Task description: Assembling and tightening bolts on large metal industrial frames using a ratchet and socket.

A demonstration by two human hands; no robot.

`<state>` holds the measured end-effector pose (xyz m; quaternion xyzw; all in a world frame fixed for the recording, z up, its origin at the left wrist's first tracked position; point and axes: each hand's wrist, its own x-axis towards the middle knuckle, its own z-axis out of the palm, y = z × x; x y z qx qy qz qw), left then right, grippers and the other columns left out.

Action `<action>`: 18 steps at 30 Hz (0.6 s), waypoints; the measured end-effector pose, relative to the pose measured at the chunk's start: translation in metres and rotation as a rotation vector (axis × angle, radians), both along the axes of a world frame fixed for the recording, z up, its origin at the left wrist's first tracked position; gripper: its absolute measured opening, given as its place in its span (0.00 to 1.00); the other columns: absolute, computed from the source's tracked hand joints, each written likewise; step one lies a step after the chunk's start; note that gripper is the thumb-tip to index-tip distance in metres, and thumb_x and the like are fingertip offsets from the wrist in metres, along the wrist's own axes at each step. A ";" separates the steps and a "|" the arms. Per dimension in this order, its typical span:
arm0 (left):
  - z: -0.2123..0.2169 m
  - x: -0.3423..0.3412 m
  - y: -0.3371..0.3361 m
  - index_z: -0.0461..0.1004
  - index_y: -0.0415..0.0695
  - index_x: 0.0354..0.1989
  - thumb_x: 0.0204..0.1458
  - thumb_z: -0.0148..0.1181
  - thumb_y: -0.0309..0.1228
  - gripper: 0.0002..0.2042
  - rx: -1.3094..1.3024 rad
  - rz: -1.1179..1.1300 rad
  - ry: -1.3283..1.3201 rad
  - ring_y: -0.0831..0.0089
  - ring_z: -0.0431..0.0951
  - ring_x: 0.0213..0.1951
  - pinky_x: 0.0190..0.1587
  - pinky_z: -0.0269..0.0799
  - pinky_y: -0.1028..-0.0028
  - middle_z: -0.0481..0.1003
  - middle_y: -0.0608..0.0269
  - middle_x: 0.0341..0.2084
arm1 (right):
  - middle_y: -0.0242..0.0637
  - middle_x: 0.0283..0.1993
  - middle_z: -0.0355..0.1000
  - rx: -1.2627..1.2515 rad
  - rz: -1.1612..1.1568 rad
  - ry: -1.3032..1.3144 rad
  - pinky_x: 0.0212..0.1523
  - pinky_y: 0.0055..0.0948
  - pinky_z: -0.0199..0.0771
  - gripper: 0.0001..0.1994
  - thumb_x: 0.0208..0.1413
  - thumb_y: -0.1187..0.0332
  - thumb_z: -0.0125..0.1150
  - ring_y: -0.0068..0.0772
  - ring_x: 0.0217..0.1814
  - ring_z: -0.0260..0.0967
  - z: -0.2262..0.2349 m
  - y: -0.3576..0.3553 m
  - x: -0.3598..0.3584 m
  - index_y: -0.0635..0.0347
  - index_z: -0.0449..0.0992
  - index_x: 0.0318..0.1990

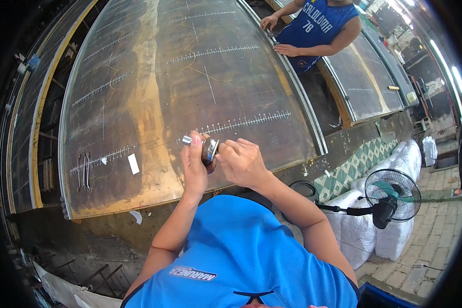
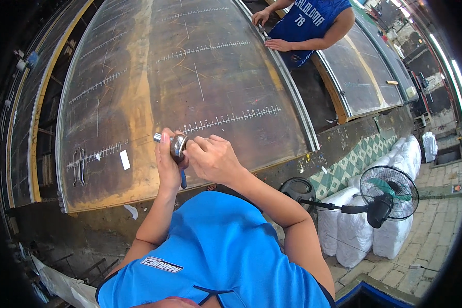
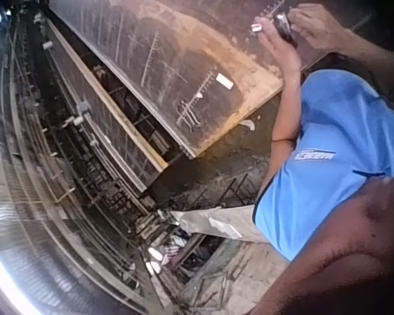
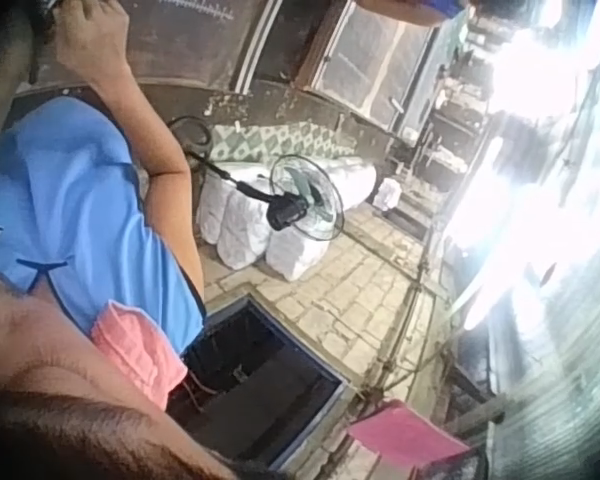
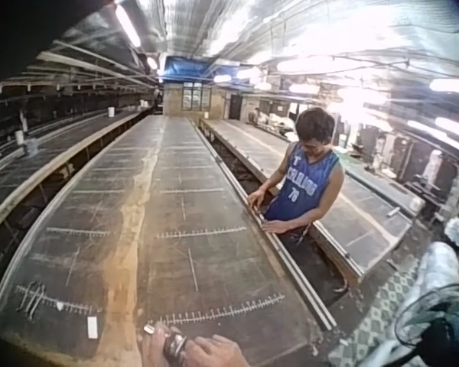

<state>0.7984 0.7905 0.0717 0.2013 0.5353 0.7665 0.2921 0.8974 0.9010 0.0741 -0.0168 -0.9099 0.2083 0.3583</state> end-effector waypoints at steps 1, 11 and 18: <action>-0.001 -0.002 0.000 0.65 0.48 0.32 0.71 0.41 0.52 0.21 -0.003 0.000 0.002 0.87 0.59 0.15 0.15 0.49 0.82 0.67 0.72 0.22 | 0.36 0.28 0.69 -0.003 0.000 0.002 0.28 0.35 0.67 0.07 0.58 0.69 0.63 0.38 0.26 0.71 -0.001 -0.001 -0.001 0.60 0.73 0.37; 0.004 -0.017 -0.002 0.68 0.47 0.35 0.71 0.36 0.55 0.25 0.133 -0.336 -0.502 0.84 0.53 0.08 0.09 0.46 0.82 0.70 0.69 0.20 | 0.38 0.26 0.70 -0.295 0.049 0.015 0.25 0.37 0.68 0.10 0.59 0.66 0.67 0.41 0.23 0.70 0.016 0.003 -0.003 0.60 0.72 0.32; 0.003 -0.027 0.004 0.66 0.47 0.34 0.71 0.37 0.56 0.24 0.100 -0.413 -0.543 0.85 0.56 0.08 0.07 0.48 0.84 0.72 0.66 0.23 | 0.37 0.29 0.74 -0.222 -0.003 -0.065 0.25 0.37 0.72 0.12 0.59 0.63 0.68 0.43 0.24 0.74 0.017 0.009 0.000 0.58 0.72 0.31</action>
